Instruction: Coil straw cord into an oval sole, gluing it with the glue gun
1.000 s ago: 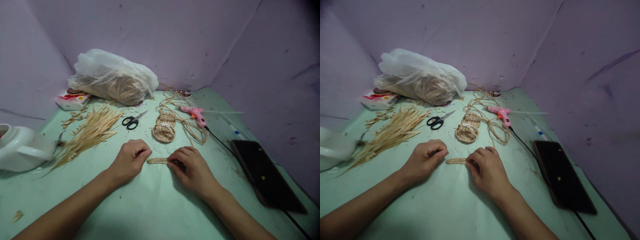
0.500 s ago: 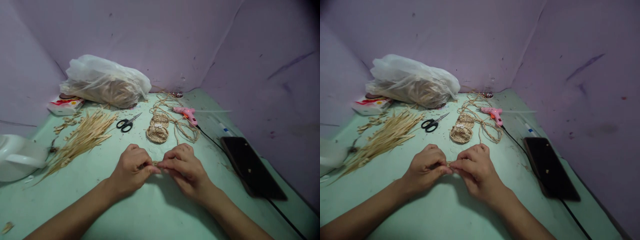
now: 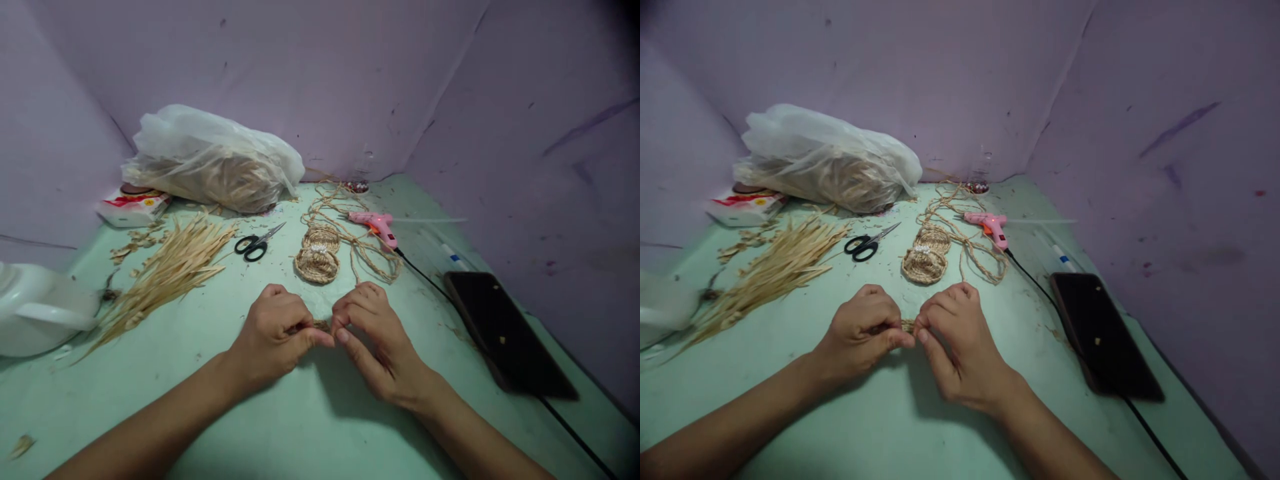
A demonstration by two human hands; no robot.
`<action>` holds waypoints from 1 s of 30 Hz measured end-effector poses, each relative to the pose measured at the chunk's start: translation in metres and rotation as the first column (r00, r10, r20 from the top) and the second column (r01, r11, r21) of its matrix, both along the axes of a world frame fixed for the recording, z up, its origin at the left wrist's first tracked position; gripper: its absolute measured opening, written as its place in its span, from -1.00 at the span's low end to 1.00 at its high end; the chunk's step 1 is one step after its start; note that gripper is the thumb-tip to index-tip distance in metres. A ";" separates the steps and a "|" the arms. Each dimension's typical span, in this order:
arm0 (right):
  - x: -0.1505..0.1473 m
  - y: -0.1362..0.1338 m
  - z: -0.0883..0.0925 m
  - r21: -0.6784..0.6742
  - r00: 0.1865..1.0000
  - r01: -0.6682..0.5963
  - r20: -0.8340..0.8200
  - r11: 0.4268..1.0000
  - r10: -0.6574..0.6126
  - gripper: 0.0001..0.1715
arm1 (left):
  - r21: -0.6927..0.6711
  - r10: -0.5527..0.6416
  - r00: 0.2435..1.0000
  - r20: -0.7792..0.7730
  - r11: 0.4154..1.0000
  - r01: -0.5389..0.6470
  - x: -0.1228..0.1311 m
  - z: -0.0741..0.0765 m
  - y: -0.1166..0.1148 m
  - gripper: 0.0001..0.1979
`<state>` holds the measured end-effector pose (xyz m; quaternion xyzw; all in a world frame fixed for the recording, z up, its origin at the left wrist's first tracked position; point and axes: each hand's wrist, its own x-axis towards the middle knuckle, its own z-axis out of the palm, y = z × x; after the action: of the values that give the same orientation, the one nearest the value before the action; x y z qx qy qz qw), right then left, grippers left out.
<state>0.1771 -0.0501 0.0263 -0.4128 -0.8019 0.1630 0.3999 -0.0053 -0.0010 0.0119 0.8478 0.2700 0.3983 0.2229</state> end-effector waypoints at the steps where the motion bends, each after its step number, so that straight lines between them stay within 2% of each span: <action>1: 0.001 0.000 0.000 0.003 1.000 0.003 -0.003 1.000 -0.003 -0.87 | 0.021 -0.001 1.000 0.009 1.000 0.001 0.000 0.001 0.000 -0.56; 4: 0.008 0.002 -0.001 0.032 0.998 0.059 -0.010 0.998 -0.059 -0.84 | 0.047 0.047 0.998 0.033 0.998 -0.049 -0.004 0.006 0.002 -0.62; 9: 0.026 0.008 -0.003 0.109 0.955 0.293 -0.073 0.950 -0.286 -0.71 | 0.046 0.172 0.985 0.009 0.984 -0.173 -0.010 0.010 0.006 -0.76; 12: 0.031 0.010 -0.005 0.059 0.918 0.396 -0.049 0.916 -0.393 -0.72 | 0.050 0.125 0.990 -0.069 0.991 -0.121 -0.009 0.008 0.004 -0.83; 15: 0.030 0.011 -0.006 -0.036 0.919 0.392 -0.028 0.919 -0.393 -0.77 | 0.069 0.051 0.981 -0.188 0.997 -0.039 -0.004 0.004 -0.002 -0.84; 19: 0.029 0.012 -0.005 -0.055 0.900 0.424 -0.086 0.904 -0.427 -0.76 | 0.029 0.000 0.906 -0.423 0.999 0.013 0.002 0.001 -0.011 -0.86; 23: 0.040 0.013 -0.007 -0.049 0.813 0.559 -0.165 0.828 -0.559 -0.79 | 0.059 0.022 0.855 -0.519 0.998 0.010 -0.001 -0.001 -0.011 -0.84; 27: 0.049 0.010 -0.008 -0.155 0.695 0.673 -0.203 0.723 -0.690 -0.75 | 0.212 0.131 0.832 -0.539 0.977 -0.017 -0.012 -0.002 0.001 -0.83; 30: 0.050 0.009 -0.004 -0.133 0.646 0.705 -0.286 0.697 -0.708 -0.67 | 0.334 0.164 0.817 -0.553 0.942 0.038 -0.020 -0.001 0.012 -0.80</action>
<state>0.2267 -0.0415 0.0226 -0.6627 -0.5021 0.0620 0.5521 -0.0257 0.0109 0.0108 0.9435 0.2823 0.1712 -0.0272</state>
